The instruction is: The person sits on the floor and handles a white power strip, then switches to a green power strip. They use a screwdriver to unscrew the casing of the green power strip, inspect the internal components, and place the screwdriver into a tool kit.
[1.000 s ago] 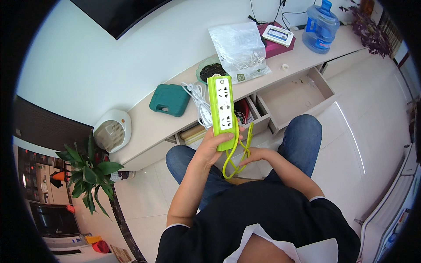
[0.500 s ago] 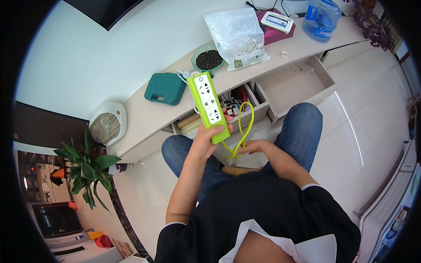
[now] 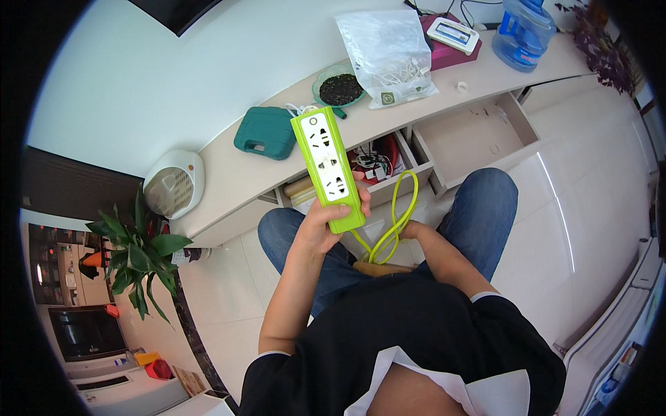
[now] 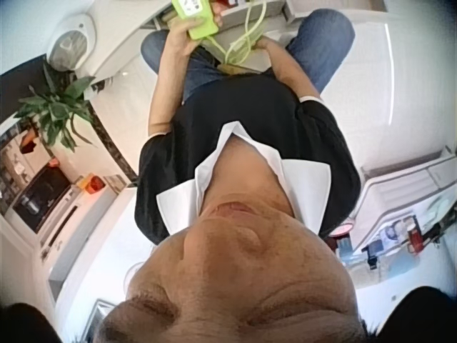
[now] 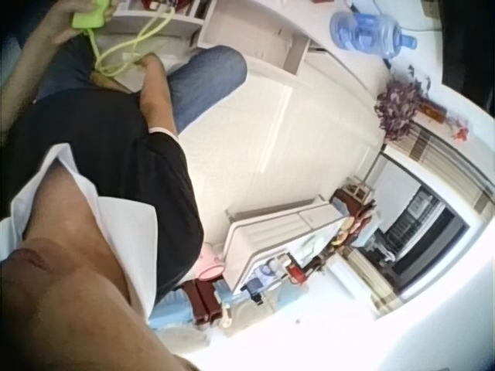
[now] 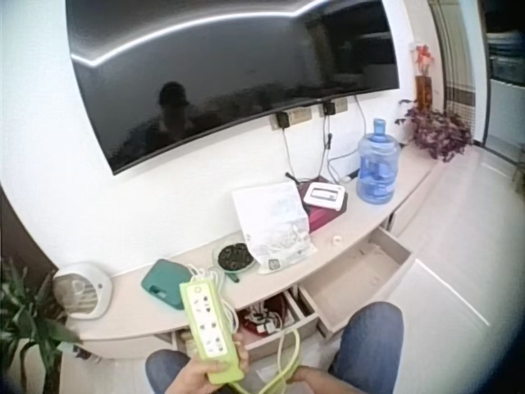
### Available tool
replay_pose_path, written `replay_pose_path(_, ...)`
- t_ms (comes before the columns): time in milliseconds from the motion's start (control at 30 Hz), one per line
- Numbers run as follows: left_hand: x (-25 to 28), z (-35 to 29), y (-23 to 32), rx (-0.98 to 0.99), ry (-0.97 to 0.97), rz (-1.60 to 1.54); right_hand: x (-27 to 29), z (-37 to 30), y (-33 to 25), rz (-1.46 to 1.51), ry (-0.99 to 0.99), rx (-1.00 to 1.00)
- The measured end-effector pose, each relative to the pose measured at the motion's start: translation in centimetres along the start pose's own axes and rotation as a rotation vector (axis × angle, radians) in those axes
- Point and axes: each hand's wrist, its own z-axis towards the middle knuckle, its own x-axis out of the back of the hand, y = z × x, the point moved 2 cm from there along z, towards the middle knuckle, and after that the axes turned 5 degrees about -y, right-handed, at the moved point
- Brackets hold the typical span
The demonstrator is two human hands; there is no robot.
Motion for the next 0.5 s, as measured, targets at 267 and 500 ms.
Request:
replay_pose_path(267, 0.4, -1.6, 1.0, -0.041, 0.126, 0.148, 6.6, -6.0, -10.1, -0.021, 0.117, -0.424)
replay_pose_path(500, -0.2, -1.1, 1.4, -0.039, 0.131, 0.169, 18.8, -16.9, -18.4, -0.088, 0.5, -0.353)
